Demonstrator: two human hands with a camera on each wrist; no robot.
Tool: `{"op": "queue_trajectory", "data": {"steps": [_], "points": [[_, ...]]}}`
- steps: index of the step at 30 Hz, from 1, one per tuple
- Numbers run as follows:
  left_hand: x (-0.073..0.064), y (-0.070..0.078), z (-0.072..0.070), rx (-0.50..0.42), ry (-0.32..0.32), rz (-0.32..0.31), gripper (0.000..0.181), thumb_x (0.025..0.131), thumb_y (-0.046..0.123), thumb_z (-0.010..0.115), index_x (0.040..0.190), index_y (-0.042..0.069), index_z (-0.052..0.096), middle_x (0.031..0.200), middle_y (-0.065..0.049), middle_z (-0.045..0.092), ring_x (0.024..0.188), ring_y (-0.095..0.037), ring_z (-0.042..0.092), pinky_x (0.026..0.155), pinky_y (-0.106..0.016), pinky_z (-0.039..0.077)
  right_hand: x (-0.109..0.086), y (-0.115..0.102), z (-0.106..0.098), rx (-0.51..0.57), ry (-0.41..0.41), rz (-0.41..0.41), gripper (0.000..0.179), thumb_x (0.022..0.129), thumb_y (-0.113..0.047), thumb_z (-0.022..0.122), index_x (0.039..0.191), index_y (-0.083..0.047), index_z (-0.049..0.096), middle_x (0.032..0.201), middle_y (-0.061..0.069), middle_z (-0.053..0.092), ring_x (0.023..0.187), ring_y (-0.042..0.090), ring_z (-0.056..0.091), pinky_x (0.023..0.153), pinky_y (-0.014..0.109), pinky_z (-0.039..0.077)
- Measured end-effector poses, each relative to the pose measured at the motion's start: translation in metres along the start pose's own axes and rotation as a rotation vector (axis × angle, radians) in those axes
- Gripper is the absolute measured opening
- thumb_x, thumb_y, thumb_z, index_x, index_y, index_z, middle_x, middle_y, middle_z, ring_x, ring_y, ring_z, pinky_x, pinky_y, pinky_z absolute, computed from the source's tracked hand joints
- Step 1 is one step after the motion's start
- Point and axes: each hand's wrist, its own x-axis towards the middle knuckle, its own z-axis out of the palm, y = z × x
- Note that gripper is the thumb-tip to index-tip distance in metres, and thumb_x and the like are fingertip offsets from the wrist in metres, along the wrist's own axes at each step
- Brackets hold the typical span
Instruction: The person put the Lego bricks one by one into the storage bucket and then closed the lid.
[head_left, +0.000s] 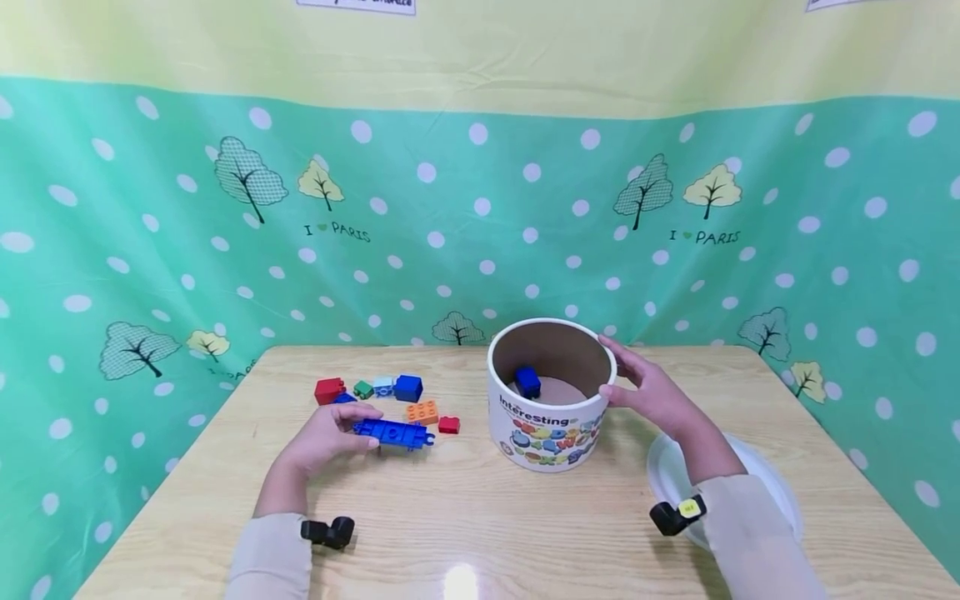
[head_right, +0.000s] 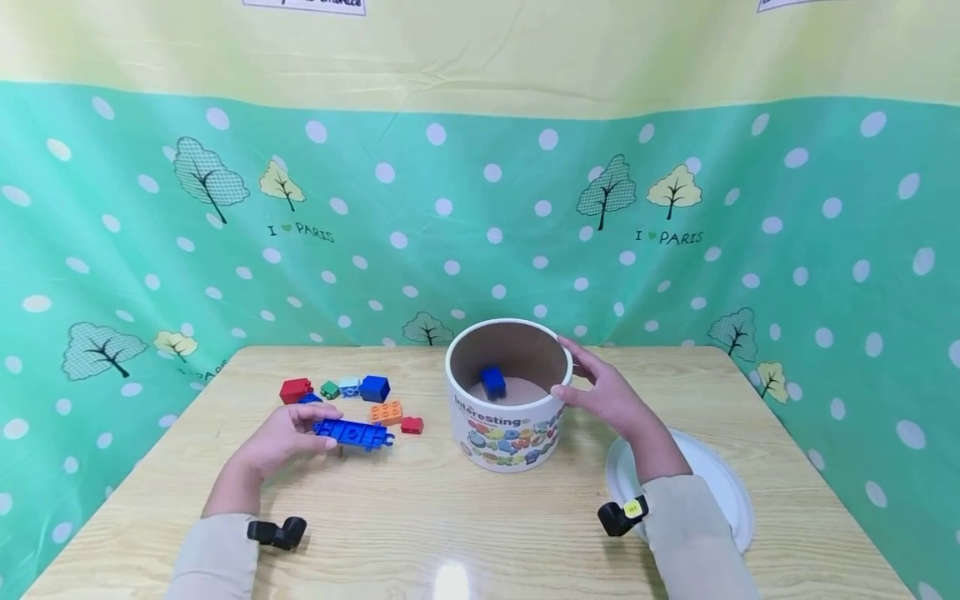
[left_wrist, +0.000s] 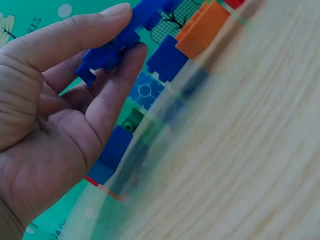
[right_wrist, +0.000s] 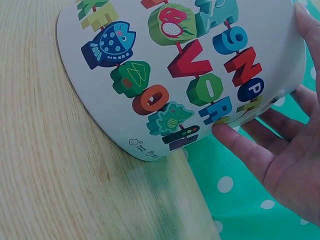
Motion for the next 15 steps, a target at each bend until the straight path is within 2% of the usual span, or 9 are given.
{"op": "queue_trajectory", "data": {"steps": [5, 9, 15], "points": [[0.003, 0.009, 0.003, -0.057, 0.011, 0.033, 0.054, 0.075, 0.007, 0.083, 0.123, -0.007, 0.062, 0.136, -0.023, 0.05, 0.113, -0.028, 0.056, 0.086, -0.025, 0.053, 0.0, 0.002, -0.002, 0.011, 0.002, -0.023, 0.079, 0.088, -0.032, 0.073, 0.154, -0.033, 0.029, 0.156, 0.009, 0.032, 0.14, 0.04, 0.029, 0.103, 0.066, 0.033], [0.005, 0.016, 0.007, -0.047, 0.048, 0.062, 0.052, 0.076, 0.008, 0.083, 0.122, -0.007, 0.063, 0.132, -0.021, 0.053, 0.108, -0.022, 0.058, 0.084, -0.024, 0.053, 0.0, 0.003, -0.002, 0.014, 0.001, -0.025, 0.079, 0.089, -0.031, 0.073, 0.154, -0.031, 0.029, 0.156, 0.01, 0.032, 0.139, 0.04, 0.029, 0.103, 0.065, 0.033], [0.007, 0.026, 0.016, -0.063, 0.091, 0.1, 0.046, 0.079, 0.01, 0.082, 0.119, -0.006, 0.066, 0.131, -0.022, 0.054, 0.113, -0.02, 0.052, 0.082, -0.022, 0.053, 0.0, 0.004, 0.0, 0.024, -0.003, -0.02, 0.08, 0.089, -0.031, 0.073, 0.155, -0.029, 0.028, 0.155, 0.012, 0.033, 0.139, 0.041, 0.029, 0.102, 0.063, 0.037]]}}
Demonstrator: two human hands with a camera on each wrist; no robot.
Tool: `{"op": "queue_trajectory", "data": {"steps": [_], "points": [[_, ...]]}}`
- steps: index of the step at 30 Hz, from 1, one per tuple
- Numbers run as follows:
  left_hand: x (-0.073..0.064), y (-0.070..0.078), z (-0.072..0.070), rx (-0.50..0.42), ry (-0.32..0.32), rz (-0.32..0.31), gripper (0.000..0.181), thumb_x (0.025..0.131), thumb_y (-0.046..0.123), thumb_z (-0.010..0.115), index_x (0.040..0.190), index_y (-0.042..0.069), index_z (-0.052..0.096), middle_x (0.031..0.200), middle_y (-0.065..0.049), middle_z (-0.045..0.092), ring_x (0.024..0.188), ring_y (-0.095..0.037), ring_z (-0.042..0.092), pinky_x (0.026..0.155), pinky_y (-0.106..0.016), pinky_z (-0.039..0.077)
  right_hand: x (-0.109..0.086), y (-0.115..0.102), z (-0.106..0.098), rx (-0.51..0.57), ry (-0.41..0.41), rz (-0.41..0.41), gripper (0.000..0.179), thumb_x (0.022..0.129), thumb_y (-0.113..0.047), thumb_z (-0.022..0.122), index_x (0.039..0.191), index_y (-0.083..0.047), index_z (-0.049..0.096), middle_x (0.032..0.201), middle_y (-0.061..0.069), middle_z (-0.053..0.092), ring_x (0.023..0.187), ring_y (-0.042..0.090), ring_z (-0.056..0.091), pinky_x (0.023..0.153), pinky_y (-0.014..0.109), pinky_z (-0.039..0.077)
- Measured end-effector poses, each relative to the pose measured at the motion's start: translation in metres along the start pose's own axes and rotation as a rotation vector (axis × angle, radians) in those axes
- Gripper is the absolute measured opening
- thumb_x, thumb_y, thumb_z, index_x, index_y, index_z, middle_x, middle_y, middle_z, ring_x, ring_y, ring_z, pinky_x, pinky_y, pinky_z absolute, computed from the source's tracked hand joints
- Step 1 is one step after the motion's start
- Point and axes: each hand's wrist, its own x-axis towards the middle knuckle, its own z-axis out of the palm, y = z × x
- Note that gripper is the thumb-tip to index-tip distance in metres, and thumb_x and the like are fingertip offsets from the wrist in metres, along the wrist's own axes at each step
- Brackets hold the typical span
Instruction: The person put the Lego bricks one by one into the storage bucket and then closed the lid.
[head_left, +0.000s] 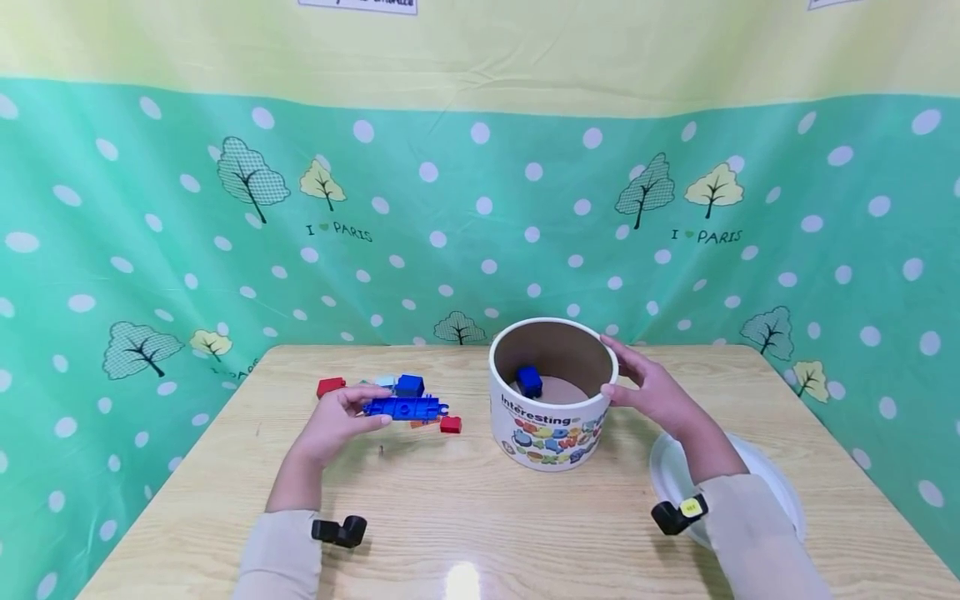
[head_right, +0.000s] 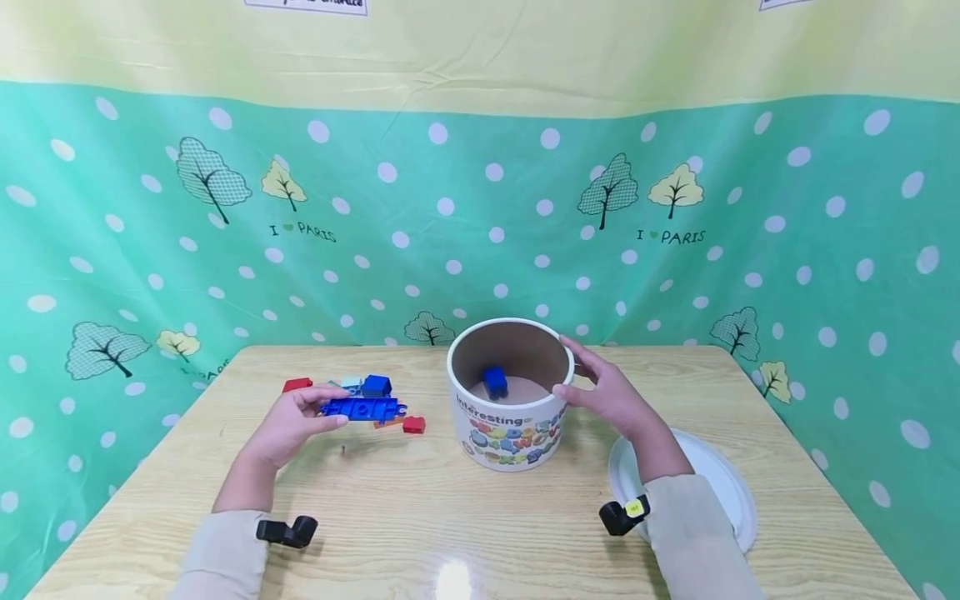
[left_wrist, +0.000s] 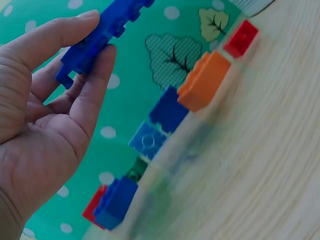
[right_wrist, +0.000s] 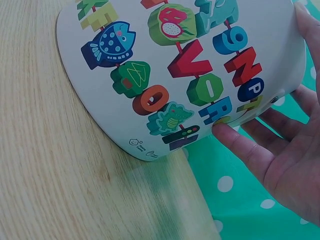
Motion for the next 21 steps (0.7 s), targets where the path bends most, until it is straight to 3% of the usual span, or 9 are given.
{"op": "queue_trajectory", "data": {"steps": [6, 14, 21], "points": [[-0.001, 0.012, 0.008, -0.048, 0.013, 0.028, 0.047, 0.081, 0.009, 0.08, 0.12, -0.009, 0.063, 0.128, -0.016, 0.057, 0.112, -0.019, 0.054, 0.085, -0.021, 0.052, -0.001, 0.0, -0.001, 0.019, -0.011, -0.001, 0.079, 0.09, -0.03, 0.071, 0.155, -0.028, 0.027, 0.154, 0.014, 0.033, 0.138, 0.042, 0.029, 0.097, 0.059, 0.044], [-0.002, 0.026, 0.017, -0.148, 0.037, 0.031, 0.048, 0.082, 0.004, 0.077, 0.123, -0.014, 0.058, 0.135, -0.022, 0.05, 0.112, -0.013, 0.055, 0.09, -0.018, 0.049, -0.001, 0.0, 0.0, 0.034, -0.014, 0.004, 0.079, 0.09, -0.029, 0.071, 0.156, -0.026, 0.026, 0.154, 0.015, 0.033, 0.139, 0.042, 0.028, 0.096, 0.059, 0.044], [-0.003, 0.04, 0.029, -0.265, 0.043, 0.066, 0.045, 0.082, -0.004, 0.074, 0.122, -0.017, 0.056, 0.129, -0.013, 0.052, 0.11, -0.015, 0.058, 0.089, -0.023, 0.052, -0.001, -0.002, 0.001, 0.028, -0.013, 0.005, 0.079, 0.09, -0.03, 0.071, 0.156, -0.026, 0.026, 0.153, 0.015, 0.033, 0.139, 0.042, 0.028, 0.097, 0.061, 0.043]]}}
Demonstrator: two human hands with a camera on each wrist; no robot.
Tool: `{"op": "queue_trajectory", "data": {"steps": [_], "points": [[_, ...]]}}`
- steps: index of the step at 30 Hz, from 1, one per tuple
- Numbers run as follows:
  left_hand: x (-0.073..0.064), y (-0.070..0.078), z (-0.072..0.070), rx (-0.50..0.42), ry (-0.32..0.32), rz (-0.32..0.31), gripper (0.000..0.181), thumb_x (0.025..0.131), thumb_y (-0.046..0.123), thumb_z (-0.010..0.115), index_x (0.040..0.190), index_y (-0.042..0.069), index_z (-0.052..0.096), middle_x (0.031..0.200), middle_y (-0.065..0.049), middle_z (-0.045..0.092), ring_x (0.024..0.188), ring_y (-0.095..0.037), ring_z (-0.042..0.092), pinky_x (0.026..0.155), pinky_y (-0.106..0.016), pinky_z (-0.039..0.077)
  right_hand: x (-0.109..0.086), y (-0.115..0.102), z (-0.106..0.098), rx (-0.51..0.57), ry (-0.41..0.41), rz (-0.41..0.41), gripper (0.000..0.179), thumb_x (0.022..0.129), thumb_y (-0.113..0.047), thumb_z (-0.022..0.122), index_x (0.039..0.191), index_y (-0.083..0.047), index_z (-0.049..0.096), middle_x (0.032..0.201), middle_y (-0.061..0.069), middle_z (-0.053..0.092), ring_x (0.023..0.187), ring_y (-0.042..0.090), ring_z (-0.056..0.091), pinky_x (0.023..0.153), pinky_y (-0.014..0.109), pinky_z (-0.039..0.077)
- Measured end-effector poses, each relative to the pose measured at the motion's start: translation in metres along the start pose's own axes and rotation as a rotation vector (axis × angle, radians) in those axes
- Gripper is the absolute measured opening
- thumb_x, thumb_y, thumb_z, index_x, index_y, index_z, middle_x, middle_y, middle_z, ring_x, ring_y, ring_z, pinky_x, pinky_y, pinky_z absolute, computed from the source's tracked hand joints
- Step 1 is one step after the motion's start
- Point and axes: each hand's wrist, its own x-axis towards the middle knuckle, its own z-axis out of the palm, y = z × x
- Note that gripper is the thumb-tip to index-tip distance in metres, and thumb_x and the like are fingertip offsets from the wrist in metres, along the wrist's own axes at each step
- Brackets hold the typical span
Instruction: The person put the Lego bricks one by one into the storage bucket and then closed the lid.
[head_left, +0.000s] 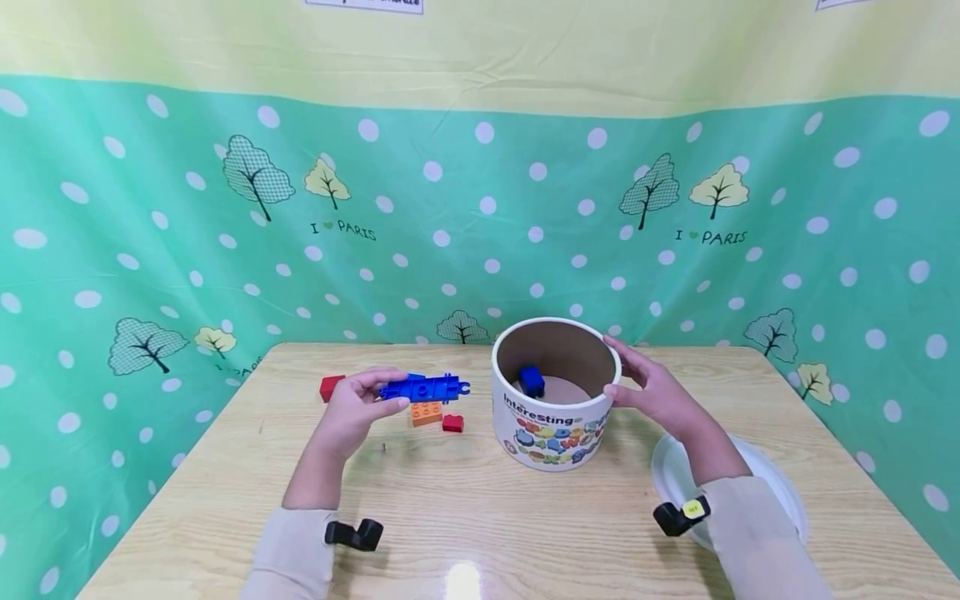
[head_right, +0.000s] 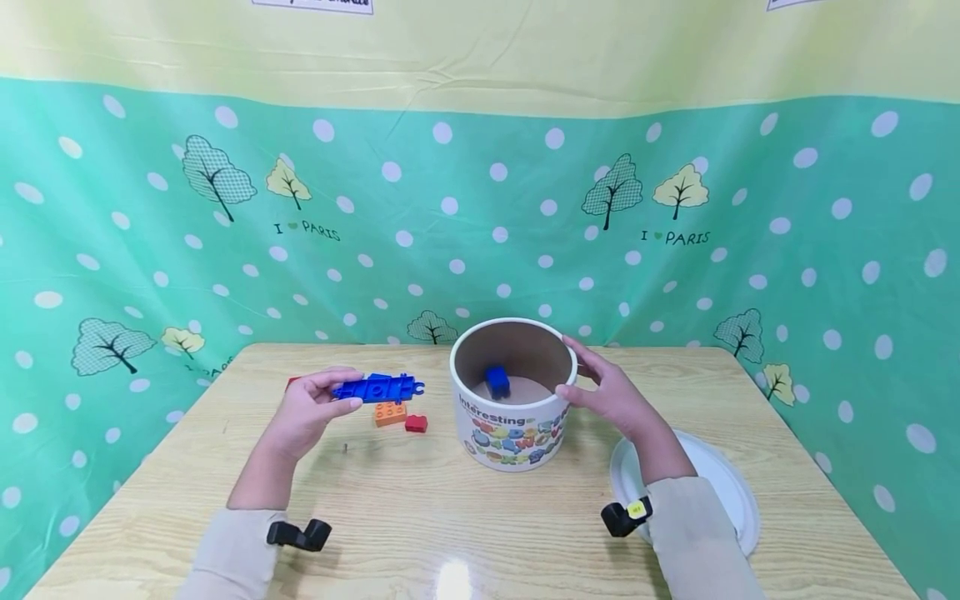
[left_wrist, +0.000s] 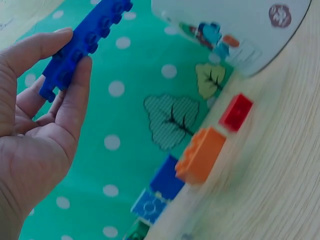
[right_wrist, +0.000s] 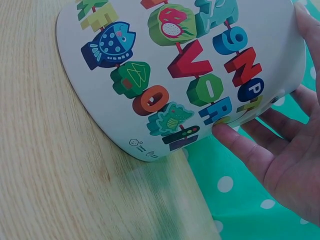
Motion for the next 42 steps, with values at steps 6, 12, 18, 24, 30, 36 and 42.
{"op": "queue_trajectory", "data": {"steps": [6, 12, 18, 24, 30, 36, 42], "points": [[-0.001, 0.01, 0.02, -0.073, -0.014, 0.012, 0.045, 0.082, -0.008, 0.072, 0.123, -0.018, 0.055, 0.129, -0.015, 0.051, 0.105, -0.016, 0.06, 0.087, -0.027, 0.054, -0.001, 0.0, -0.001, -0.002, 0.004, -0.006, 0.079, 0.09, -0.03, 0.071, 0.156, -0.026, 0.026, 0.153, 0.015, 0.034, 0.138, 0.042, 0.029, 0.098, 0.061, 0.042], [-0.001, 0.022, 0.038, -0.031, 0.028, -0.005, 0.047, 0.081, -0.006, 0.074, 0.124, -0.014, 0.057, 0.134, -0.018, 0.048, 0.111, -0.018, 0.058, 0.087, -0.024, 0.053, -0.001, -0.001, -0.003, 0.001, 0.003, -0.007, 0.079, 0.09, -0.029, 0.071, 0.156, -0.026, 0.026, 0.152, 0.015, 0.034, 0.138, 0.042, 0.03, 0.098, 0.061, 0.042], [0.001, 0.032, 0.053, 0.051, 0.059, -0.002, 0.044, 0.079, 0.001, 0.08, 0.12, -0.005, 0.064, 0.13, -0.013, 0.052, 0.118, -0.023, 0.054, 0.088, -0.023, 0.052, 0.001, -0.001, -0.003, -0.013, 0.015, -0.009, 0.08, 0.089, -0.03, 0.072, 0.155, -0.028, 0.027, 0.154, 0.013, 0.033, 0.138, 0.041, 0.03, 0.102, 0.063, 0.037], [0.014, 0.037, 0.066, 0.135, 0.041, -0.023, 0.042, 0.077, 0.01, 0.083, 0.116, 0.005, 0.07, 0.128, -0.008, 0.057, 0.107, -0.024, 0.058, 0.077, -0.024, 0.055, -0.001, -0.001, -0.005, 0.003, 0.006, -0.015, 0.08, 0.09, -0.028, 0.071, 0.156, -0.027, 0.025, 0.153, 0.015, 0.033, 0.138, 0.042, 0.03, 0.099, 0.06, 0.042], [0.03, 0.045, 0.08, 0.136, 0.014, -0.053, 0.038, 0.078, 0.009, 0.083, 0.114, 0.007, 0.071, 0.127, -0.006, 0.056, 0.109, -0.025, 0.06, 0.082, -0.03, 0.056, -0.002, 0.001, -0.003, 0.008, 0.006, -0.028, 0.079, 0.09, -0.028, 0.072, 0.155, -0.027, 0.028, 0.154, 0.013, 0.033, 0.139, 0.042, 0.03, 0.1, 0.061, 0.04], [0.049, 0.056, 0.095, 0.199, -0.032, -0.069, 0.035, 0.078, 0.015, 0.083, 0.111, 0.01, 0.072, 0.12, -0.004, 0.063, 0.111, -0.024, 0.06, 0.088, -0.034, 0.055, -0.001, 0.0, 0.0, 0.015, 0.007, -0.014, 0.079, 0.089, -0.028, 0.072, 0.155, -0.026, 0.029, 0.154, 0.013, 0.033, 0.139, 0.041, 0.029, 0.099, 0.06, 0.042], [0.069, 0.063, 0.112, 0.289, -0.104, -0.061, 0.036, 0.078, 0.016, 0.083, 0.112, 0.01, 0.073, 0.123, -0.001, 0.06, 0.109, -0.022, 0.059, 0.085, -0.033, 0.055, 0.0, 0.0, 0.0, -0.005, 0.008, 0.003, 0.078, 0.09, -0.032, 0.071, 0.155, -0.028, 0.028, 0.155, 0.013, 0.032, 0.14, 0.042, 0.028, 0.099, 0.061, 0.042]]}}
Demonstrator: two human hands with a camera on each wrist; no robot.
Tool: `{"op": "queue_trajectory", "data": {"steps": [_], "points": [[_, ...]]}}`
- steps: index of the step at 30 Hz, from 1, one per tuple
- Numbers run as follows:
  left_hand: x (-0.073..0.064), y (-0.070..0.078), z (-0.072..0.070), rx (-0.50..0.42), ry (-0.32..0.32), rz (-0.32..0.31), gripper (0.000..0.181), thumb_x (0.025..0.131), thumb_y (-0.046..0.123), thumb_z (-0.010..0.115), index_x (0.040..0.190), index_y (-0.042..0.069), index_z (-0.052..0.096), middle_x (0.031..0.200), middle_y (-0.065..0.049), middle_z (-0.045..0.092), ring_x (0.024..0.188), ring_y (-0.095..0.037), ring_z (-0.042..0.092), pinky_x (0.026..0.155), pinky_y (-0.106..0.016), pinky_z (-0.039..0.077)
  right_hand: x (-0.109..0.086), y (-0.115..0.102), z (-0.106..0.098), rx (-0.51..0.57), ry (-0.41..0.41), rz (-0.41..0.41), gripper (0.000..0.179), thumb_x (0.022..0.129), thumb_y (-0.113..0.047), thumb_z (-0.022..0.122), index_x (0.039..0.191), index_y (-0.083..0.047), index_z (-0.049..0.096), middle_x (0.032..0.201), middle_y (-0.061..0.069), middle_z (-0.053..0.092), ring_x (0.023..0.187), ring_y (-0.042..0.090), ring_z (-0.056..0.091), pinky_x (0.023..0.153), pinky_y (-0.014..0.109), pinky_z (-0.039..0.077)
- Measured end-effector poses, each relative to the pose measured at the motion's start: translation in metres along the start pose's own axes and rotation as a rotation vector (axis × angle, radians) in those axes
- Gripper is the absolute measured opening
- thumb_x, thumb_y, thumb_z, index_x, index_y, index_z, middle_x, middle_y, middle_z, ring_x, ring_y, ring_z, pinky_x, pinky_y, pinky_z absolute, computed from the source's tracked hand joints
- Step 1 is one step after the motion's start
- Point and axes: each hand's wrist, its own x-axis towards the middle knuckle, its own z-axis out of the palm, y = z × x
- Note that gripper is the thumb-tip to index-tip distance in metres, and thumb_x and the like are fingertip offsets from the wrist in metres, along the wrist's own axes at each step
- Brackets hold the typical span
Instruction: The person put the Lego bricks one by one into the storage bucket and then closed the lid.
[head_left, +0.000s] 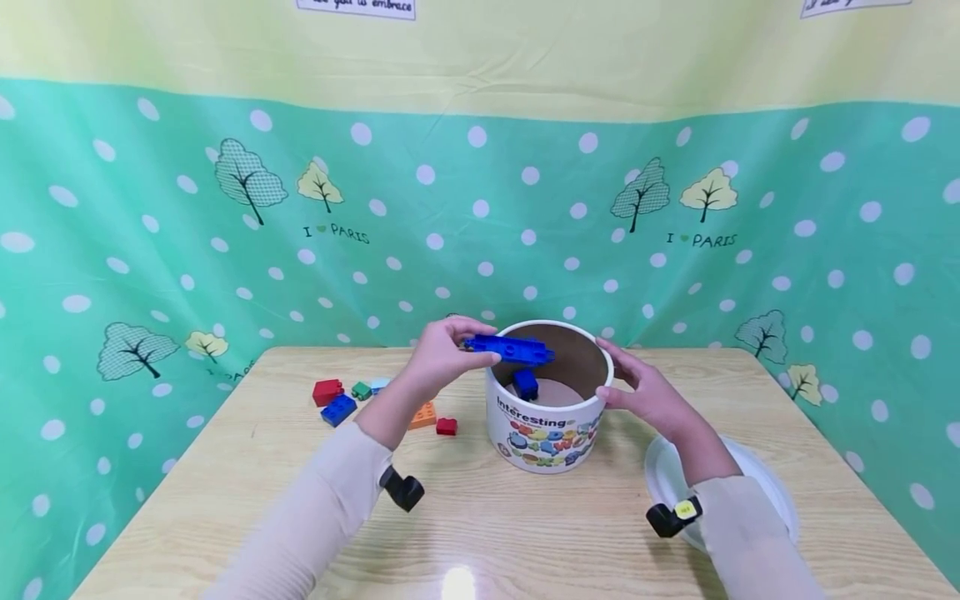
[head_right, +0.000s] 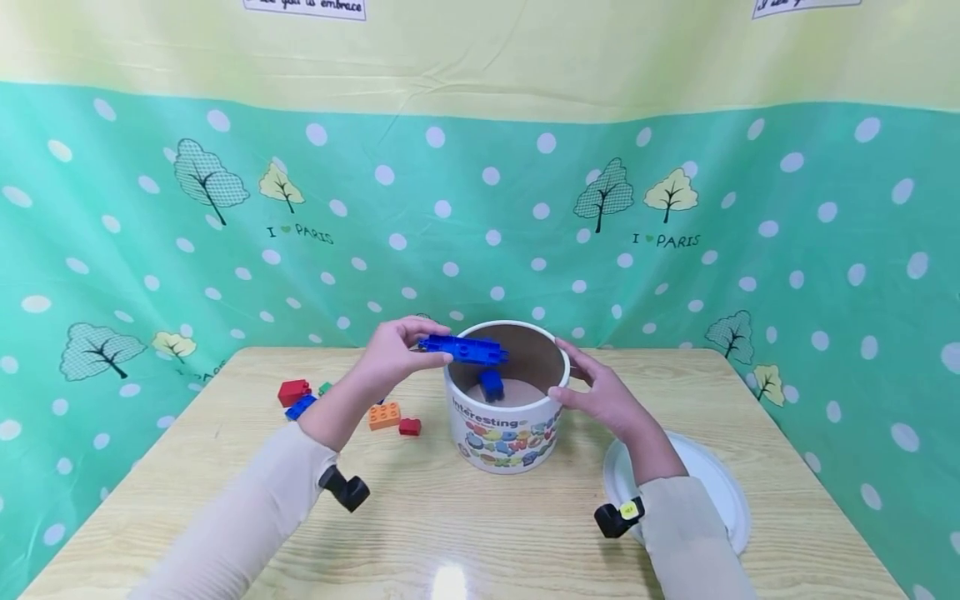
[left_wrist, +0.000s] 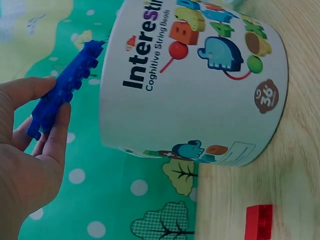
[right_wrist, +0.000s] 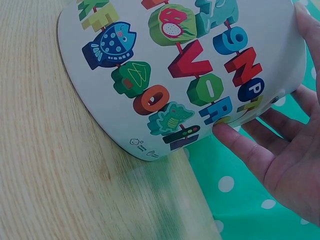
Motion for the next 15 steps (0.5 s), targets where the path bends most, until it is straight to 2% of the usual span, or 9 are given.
{"op": "queue_trajectory", "data": {"steps": [4, 9, 13, 15], "points": [[0.009, 0.006, 0.008, 0.043, -0.023, 0.012, 0.038, 0.078, 0.013, 0.083, 0.114, 0.006, 0.072, 0.125, -0.004, 0.06, 0.111, -0.024, 0.057, 0.084, -0.033, 0.055, -0.001, 0.0, -0.001, -0.004, -0.003, -0.009, 0.079, 0.09, -0.03, 0.071, 0.155, -0.025, 0.027, 0.154, 0.015, 0.032, 0.139, 0.043, 0.028, 0.099, 0.062, 0.04], [0.024, 0.009, 0.015, 0.151, -0.025, 0.054, 0.033, 0.077, 0.015, 0.083, 0.109, 0.01, 0.074, 0.117, -0.003, 0.063, 0.109, -0.023, 0.056, 0.085, -0.035, 0.054, -0.001, 0.0, -0.002, -0.004, -0.005, 0.015, 0.079, 0.09, -0.033, 0.071, 0.156, -0.03, 0.025, 0.155, 0.013, 0.032, 0.14, 0.043, 0.026, 0.099, 0.061, 0.041], [0.034, 0.008, 0.016, 0.23, -0.055, 0.086, 0.033, 0.077, 0.015, 0.084, 0.109, 0.01, 0.074, 0.112, -0.004, 0.064, 0.102, -0.022, 0.058, 0.084, -0.034, 0.054, 0.0, 0.0, -0.001, 0.019, -0.008, 0.009, 0.079, 0.09, -0.031, 0.071, 0.155, -0.03, 0.026, 0.155, 0.013, 0.031, 0.14, 0.042, 0.028, 0.097, 0.059, 0.043], [0.038, 0.008, 0.015, 0.248, -0.071, 0.082, 0.034, 0.077, 0.014, 0.084, 0.11, 0.01, 0.074, 0.111, -0.004, 0.064, 0.1, -0.022, 0.059, 0.081, -0.033, 0.054, 0.0, 0.0, 0.0, 0.029, -0.011, 0.0, 0.079, 0.09, -0.03, 0.071, 0.155, -0.028, 0.027, 0.155, 0.013, 0.032, 0.139, 0.042, 0.029, 0.097, 0.058, 0.045]]}}
